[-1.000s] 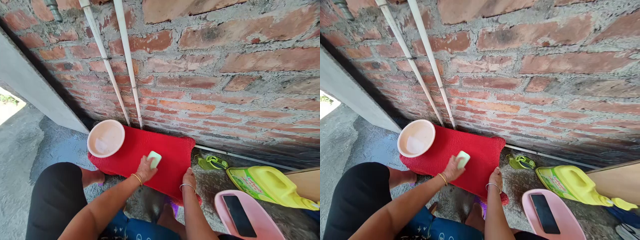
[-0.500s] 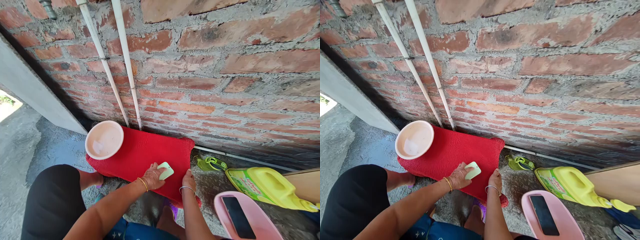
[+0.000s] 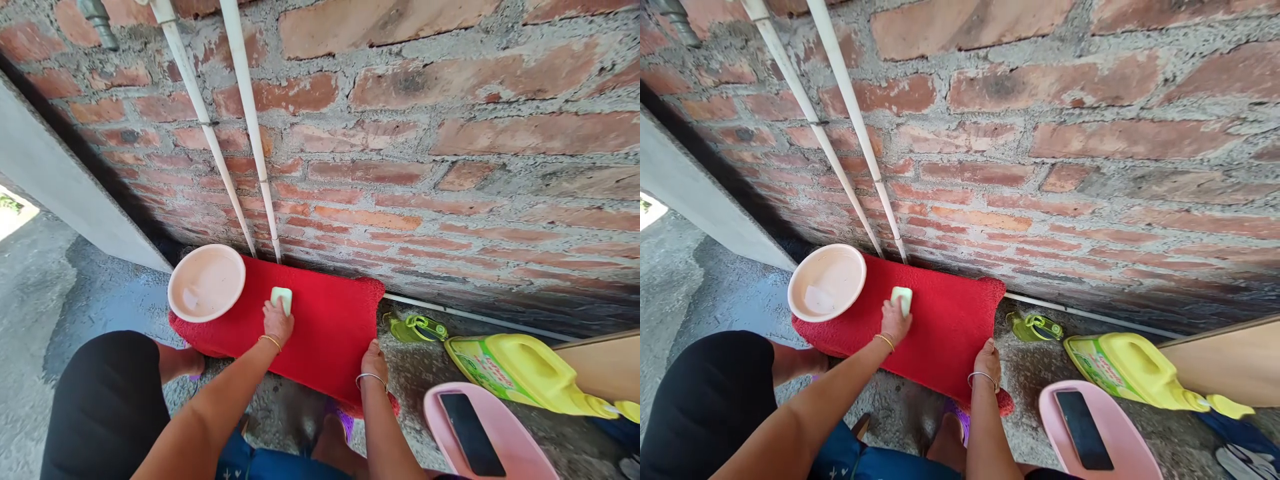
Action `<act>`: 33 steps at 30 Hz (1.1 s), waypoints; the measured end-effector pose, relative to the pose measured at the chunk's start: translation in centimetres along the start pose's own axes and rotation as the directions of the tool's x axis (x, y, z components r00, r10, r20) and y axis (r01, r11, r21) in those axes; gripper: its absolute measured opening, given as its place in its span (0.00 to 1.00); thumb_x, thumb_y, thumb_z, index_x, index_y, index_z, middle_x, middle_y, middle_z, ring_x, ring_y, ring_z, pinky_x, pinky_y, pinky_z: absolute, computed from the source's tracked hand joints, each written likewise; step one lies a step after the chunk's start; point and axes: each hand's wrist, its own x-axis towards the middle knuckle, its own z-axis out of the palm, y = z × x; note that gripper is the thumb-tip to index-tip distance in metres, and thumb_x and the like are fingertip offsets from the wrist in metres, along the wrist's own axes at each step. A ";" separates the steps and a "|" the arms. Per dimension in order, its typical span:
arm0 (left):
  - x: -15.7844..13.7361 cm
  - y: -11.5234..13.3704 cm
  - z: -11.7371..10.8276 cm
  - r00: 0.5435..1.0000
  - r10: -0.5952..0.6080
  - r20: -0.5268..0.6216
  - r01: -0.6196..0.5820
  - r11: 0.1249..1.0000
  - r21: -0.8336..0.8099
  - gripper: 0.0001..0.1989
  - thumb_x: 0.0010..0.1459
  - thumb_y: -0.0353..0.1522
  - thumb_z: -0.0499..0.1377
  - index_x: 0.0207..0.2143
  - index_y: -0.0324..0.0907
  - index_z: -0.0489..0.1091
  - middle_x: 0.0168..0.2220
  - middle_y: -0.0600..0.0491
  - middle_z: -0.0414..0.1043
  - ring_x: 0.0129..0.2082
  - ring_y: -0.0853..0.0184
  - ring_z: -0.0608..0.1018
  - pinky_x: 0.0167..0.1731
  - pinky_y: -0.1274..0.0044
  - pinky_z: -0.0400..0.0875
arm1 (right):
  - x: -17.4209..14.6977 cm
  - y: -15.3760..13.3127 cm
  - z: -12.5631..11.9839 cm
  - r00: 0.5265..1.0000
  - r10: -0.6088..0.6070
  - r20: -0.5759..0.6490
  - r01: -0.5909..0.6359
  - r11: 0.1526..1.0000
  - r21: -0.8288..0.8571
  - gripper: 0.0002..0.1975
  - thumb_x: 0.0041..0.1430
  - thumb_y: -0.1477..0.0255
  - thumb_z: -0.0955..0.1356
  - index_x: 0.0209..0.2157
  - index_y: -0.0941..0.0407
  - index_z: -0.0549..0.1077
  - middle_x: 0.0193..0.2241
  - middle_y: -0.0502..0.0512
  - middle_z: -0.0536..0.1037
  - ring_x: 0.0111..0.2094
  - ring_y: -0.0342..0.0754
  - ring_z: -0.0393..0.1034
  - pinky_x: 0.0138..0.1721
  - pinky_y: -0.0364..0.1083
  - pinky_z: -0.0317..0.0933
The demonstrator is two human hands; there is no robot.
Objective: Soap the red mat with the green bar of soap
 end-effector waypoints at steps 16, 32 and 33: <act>-3.5 -8.8 -4.8 0.652 0.633 0.417 -0.736 0.661 0.145 0.28 0.48 0.29 0.59 0.54 0.50 0.63 0.57 0.46 0.62 0.57 0.52 0.64 0.56 0.60 0.59 | -10.0 -10.9 -1.4 0.574 -0.711 0.406 0.735 0.666 0.127 0.23 0.51 0.67 0.68 0.51 0.52 0.71 0.49 0.55 0.73 0.52 0.51 0.66 0.54 0.51 0.60; -2.2 -14.0 -5.6 0.605 0.660 0.446 -0.675 0.722 -0.154 0.36 0.44 0.41 0.66 0.57 0.56 0.59 0.62 0.50 0.57 0.62 0.50 0.60 0.60 0.54 0.52 | -20.6 -8.4 4.8 0.418 -0.570 0.708 0.902 0.352 -0.249 0.31 0.45 0.75 0.69 0.54 0.58 0.67 0.50 0.63 0.72 0.53 0.57 0.66 0.55 0.51 0.58; -2.0 -14.2 -5.7 0.671 0.604 0.431 -0.626 0.772 -0.107 0.40 0.43 0.41 0.66 0.59 0.57 0.57 0.64 0.49 0.53 0.64 0.48 0.57 0.60 0.52 0.52 | -20.5 -8.2 4.8 0.465 -0.585 0.664 0.881 0.378 -0.285 0.30 0.46 0.74 0.69 0.54 0.57 0.67 0.49 0.62 0.72 0.52 0.57 0.67 0.53 0.50 0.59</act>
